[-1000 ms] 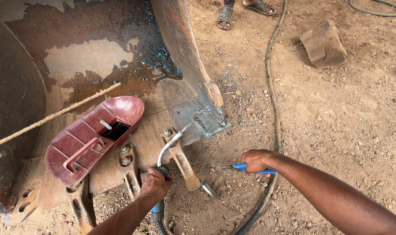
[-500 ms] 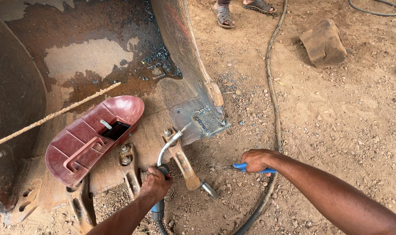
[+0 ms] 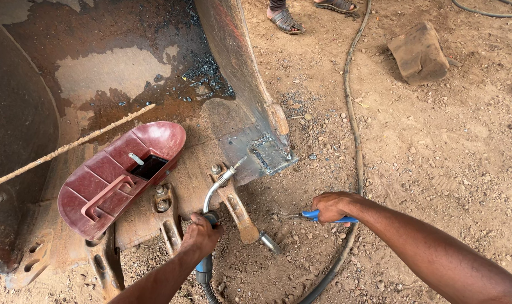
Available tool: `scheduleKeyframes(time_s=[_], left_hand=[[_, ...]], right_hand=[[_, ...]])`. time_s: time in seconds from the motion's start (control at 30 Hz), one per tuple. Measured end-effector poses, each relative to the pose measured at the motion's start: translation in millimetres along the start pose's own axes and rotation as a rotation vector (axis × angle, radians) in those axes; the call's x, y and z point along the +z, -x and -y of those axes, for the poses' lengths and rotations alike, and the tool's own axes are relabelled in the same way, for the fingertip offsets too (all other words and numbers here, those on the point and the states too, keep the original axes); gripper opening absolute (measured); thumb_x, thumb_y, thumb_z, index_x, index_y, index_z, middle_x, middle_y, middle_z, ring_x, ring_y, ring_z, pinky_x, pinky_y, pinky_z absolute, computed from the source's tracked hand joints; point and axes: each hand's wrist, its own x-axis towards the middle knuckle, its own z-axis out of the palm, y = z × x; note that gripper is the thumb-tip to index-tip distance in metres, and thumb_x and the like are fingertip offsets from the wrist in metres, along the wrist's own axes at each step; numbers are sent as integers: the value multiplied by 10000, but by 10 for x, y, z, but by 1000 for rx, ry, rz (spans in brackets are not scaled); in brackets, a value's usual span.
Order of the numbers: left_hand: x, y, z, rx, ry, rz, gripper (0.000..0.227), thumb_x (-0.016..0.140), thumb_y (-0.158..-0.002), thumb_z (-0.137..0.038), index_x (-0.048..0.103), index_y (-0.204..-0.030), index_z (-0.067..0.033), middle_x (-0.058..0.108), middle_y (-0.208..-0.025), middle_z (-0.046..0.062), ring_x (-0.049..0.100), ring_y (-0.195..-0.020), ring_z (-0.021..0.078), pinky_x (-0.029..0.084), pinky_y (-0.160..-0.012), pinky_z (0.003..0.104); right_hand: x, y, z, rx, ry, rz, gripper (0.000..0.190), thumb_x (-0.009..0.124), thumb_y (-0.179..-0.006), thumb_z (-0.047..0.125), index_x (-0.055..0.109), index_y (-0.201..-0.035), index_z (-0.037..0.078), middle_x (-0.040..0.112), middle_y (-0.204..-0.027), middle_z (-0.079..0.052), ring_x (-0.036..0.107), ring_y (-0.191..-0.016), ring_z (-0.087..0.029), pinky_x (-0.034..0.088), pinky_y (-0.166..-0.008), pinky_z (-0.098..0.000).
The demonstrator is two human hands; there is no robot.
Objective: The person uses pliers to clean and adjust the nozzle of a welding torch while working on a metal excavator bucket.
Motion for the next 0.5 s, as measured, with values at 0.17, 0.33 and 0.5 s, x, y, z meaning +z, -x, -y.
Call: scheduleKeyframes(time_s=[0.17,0.33,0.5], left_hand=[[10,13,57,-43,66,-23,786,645,-999,-364,175,-1496,21,655,-993,208,647,-667,200,604,-576,298],[-48,175,29,35,357,-46,419,790,-879,-274,633,-1232,-111,687,-932,151,555,-583,160,586,-581,320],[-265,579,-59,186,497,27,285,772,-848,-241,653,-1053,-83,697,-745,114,626,-531,188,615,-582,353]], right_hand=[[-46,52,16,16,-342,36,275,644,-964,180,672,-1214,69,737,-941,-130,747,-688,-197,622,-495,-318],[-150,93,50,-242,-751,4,229,619,-928,82,664,-1128,-21,754,-848,-219,729,-623,-241,632,-488,-366],[-224,179,235,-425,-983,-130,170,609,-877,22,637,-1009,-82,754,-830,-251,761,-627,-259,673,-520,-371]])
